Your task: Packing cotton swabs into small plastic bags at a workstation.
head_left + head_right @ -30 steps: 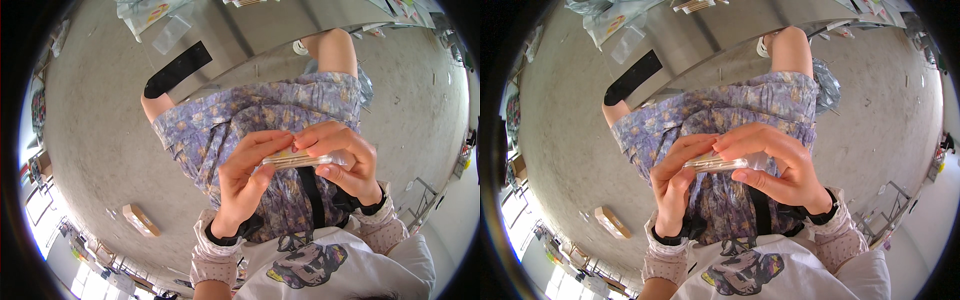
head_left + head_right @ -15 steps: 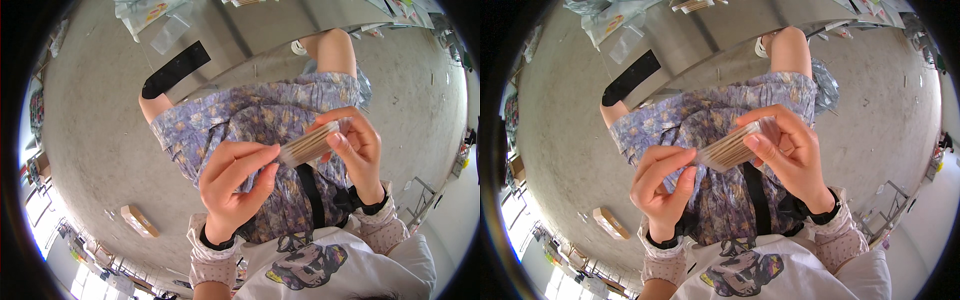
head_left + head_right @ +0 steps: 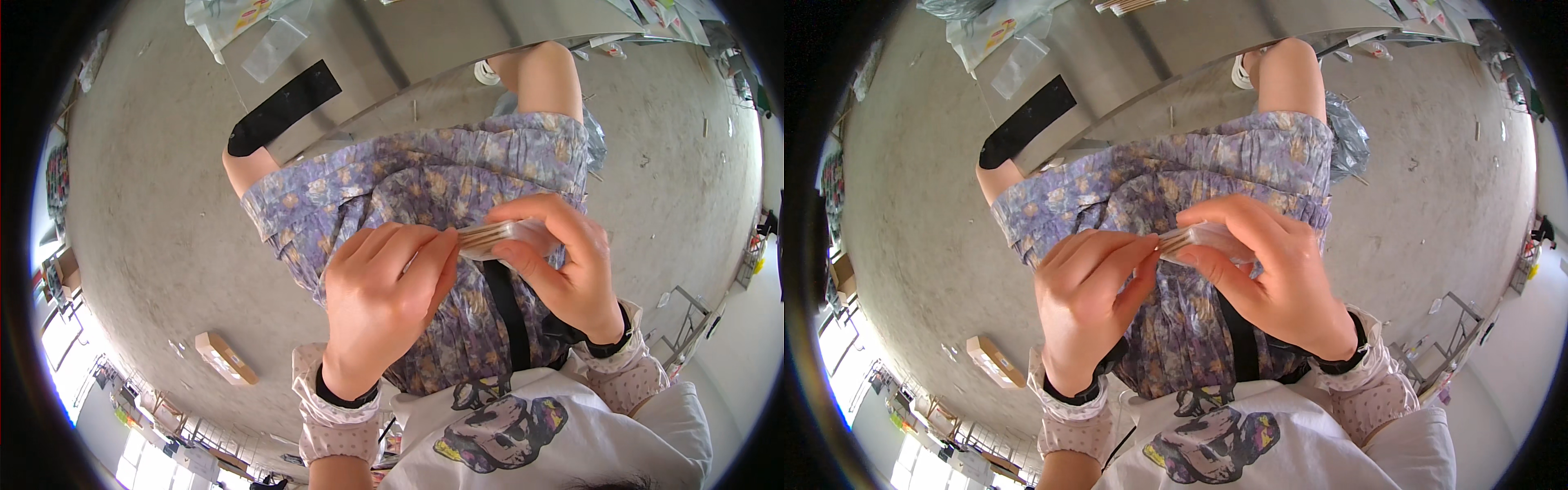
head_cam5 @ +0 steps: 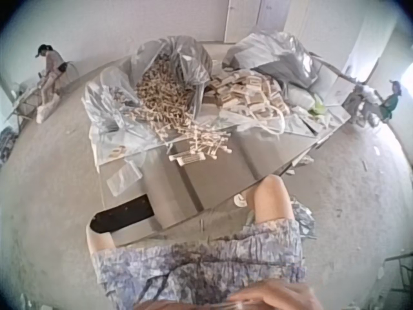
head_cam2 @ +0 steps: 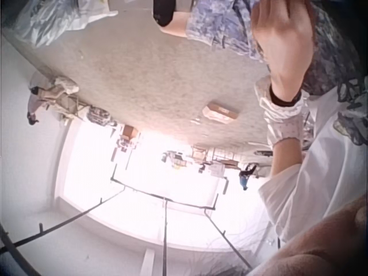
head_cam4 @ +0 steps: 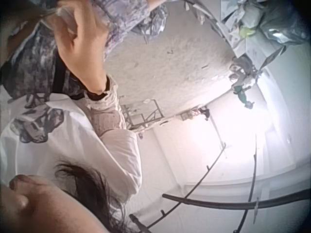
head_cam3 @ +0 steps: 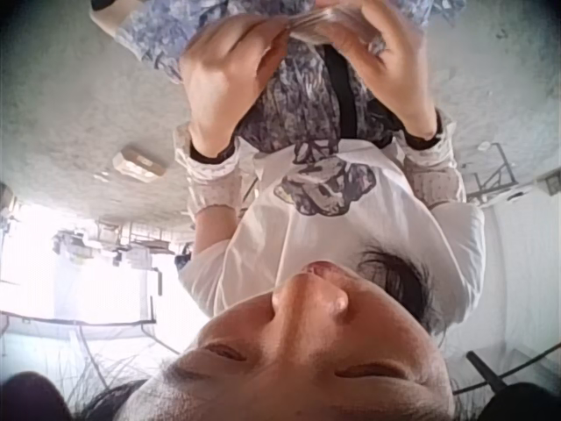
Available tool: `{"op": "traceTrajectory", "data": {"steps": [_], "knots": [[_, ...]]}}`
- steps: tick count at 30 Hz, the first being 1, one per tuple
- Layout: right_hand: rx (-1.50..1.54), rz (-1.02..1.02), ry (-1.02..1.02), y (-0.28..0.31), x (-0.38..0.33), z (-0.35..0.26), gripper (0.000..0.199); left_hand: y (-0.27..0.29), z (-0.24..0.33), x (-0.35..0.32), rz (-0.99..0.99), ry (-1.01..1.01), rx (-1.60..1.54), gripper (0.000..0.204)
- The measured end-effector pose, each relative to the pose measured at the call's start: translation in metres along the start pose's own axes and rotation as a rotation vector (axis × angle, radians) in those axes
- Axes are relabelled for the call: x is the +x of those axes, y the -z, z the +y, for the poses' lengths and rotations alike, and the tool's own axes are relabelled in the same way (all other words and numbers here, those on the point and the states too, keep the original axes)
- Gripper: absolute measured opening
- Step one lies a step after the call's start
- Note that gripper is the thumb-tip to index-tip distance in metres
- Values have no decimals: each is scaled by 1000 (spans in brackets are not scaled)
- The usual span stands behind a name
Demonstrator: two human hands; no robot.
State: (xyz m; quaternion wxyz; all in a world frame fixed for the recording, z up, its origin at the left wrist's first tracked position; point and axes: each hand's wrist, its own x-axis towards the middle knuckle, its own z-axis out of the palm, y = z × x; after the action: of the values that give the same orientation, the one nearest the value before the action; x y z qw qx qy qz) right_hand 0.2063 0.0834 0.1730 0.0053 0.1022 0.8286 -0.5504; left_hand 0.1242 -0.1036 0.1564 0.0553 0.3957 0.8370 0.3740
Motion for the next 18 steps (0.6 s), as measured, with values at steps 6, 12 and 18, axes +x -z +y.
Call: {"op": "traceTrajectory", "data": {"steps": [6, 12, 18], "knots": [[6, -34, -16, -4, -1, 2, 23, -1, 3, 2, -116, 8, 112, 20], [-15, -36, -29, -5, -1, 5, 23, -9, 6, -1, -107, 37, 147, 18], [-3, -78, -80, -3, -2, 2, 23, -9, 6, 1, -214, 54, 124, 15]]}}
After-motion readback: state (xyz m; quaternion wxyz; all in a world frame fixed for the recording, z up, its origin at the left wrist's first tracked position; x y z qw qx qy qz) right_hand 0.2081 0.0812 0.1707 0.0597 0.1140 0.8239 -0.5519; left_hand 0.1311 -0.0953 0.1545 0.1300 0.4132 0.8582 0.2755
